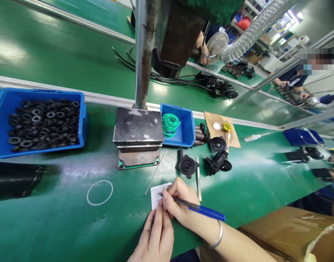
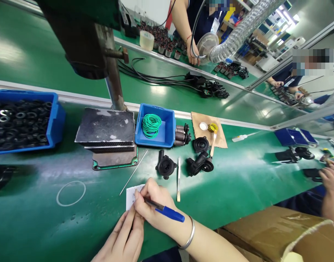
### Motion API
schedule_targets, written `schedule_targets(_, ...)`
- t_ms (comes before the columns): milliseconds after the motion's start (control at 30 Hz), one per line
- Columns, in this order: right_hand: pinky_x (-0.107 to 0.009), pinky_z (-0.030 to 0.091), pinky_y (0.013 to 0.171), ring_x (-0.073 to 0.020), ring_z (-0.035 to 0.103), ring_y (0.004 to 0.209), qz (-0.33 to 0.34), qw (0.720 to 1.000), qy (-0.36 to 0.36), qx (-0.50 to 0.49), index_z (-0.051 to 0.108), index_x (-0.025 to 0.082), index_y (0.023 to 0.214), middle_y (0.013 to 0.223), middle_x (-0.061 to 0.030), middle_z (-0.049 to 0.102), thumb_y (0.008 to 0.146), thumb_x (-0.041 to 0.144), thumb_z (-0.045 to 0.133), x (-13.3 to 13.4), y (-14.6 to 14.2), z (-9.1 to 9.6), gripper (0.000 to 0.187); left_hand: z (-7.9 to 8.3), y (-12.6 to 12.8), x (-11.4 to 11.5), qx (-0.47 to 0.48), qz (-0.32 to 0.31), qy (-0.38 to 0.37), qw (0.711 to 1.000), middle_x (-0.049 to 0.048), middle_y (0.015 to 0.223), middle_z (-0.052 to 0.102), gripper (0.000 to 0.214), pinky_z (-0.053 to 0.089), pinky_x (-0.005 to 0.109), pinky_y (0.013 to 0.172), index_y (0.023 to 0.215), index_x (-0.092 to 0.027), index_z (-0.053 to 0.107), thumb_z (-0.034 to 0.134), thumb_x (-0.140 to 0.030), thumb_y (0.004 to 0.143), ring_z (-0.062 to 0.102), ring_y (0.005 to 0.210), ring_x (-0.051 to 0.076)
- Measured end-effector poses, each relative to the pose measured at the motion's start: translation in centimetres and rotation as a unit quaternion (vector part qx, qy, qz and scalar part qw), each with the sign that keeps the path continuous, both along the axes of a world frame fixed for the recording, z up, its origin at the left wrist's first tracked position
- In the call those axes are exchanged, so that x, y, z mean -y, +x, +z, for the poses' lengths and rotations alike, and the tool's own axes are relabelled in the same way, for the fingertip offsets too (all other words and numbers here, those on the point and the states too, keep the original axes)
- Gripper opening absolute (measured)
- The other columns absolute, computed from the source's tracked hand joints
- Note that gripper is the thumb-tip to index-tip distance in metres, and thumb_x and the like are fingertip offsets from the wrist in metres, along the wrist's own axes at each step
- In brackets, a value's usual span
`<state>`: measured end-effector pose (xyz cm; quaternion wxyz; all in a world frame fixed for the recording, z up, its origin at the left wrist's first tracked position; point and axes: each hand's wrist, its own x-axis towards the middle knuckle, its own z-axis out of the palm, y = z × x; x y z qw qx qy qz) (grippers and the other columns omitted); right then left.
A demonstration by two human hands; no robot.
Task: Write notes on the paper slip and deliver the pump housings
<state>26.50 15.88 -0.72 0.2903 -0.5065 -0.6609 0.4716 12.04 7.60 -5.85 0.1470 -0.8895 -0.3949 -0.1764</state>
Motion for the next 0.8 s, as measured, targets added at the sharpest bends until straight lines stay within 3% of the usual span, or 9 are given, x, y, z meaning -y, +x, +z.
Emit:
schedule_targets(133,-0.024,0.034,0.047,-0.0093,0.044,0.047,0.015,0.999,0.031,0.010,0.037,0.024,0.080,0.059,0.0060,0.048,0.096,0.028,0.051,0.1,0.3,-0.9,0.021,-0.6,0.4,0.0,0.019,0.020,0.026,0.999,0.0205,0.127,0.059,0.043,0.026,0.053,0.120,0.117,-0.001,0.066,0.061,-0.030,0.085,0.051,0.130,0.039)
schedule_targets(333,-0.024,0.034,0.049,-0.0090,0.044,0.047,0.029,0.996,0.075,0.030,0.036,0.024,0.082,0.059,0.0063,0.050,0.095,0.026,0.052,0.3,0.3,-1.4,0.020,-0.8,0.9,-0.2,0.012,0.078,0.099,0.992,0.0172,0.130,0.060,0.037,0.036,0.051,0.116,0.109,-0.004,0.070,0.067,-0.030,0.082,0.059,0.122,0.043)
schedule_targets(467,-0.022,0.035,0.048,-0.0082,0.046,0.046,0.021,0.994,0.105,0.028,0.035,0.024,0.081,0.058,0.0067,0.051,0.096,0.024,0.050,0.3,0.2,-1.4,0.021,0.0,0.8,-0.7,-0.006,0.079,0.134,0.988,0.0158,0.125,0.062,0.040,0.047,0.054,0.105,0.104,-0.005,0.071,0.067,-0.040,0.084,0.064,0.113,0.045)
schedule_targets(600,-0.019,0.035,0.047,-0.0066,0.045,0.047,0.019,0.991,0.126,0.043,0.037,0.024,0.081,0.059,0.0070,0.050,0.094,0.022,0.054,0.2,0.1,-1.2,0.021,1.2,0.3,-0.9,-0.040,0.044,0.108,0.992,0.0165,0.118,0.065,0.045,0.051,0.055,0.097,0.104,-0.003,0.070,0.066,-0.043,0.084,0.066,0.108,0.047)
schedule_targets(800,-0.017,0.035,0.045,-0.0058,0.045,0.044,0.008,0.996,0.077,0.041,0.035,0.023,0.080,0.056,0.0076,0.052,0.096,0.023,0.051,0.1,-0.2,-0.6,0.022,2.6,-0.3,-0.8,-0.135,0.034,0.094,0.986,0.0184,0.126,0.061,0.045,0.050,0.040,0.076,0.116,-0.005,0.067,0.066,-0.038,0.085,0.064,0.112,0.045)
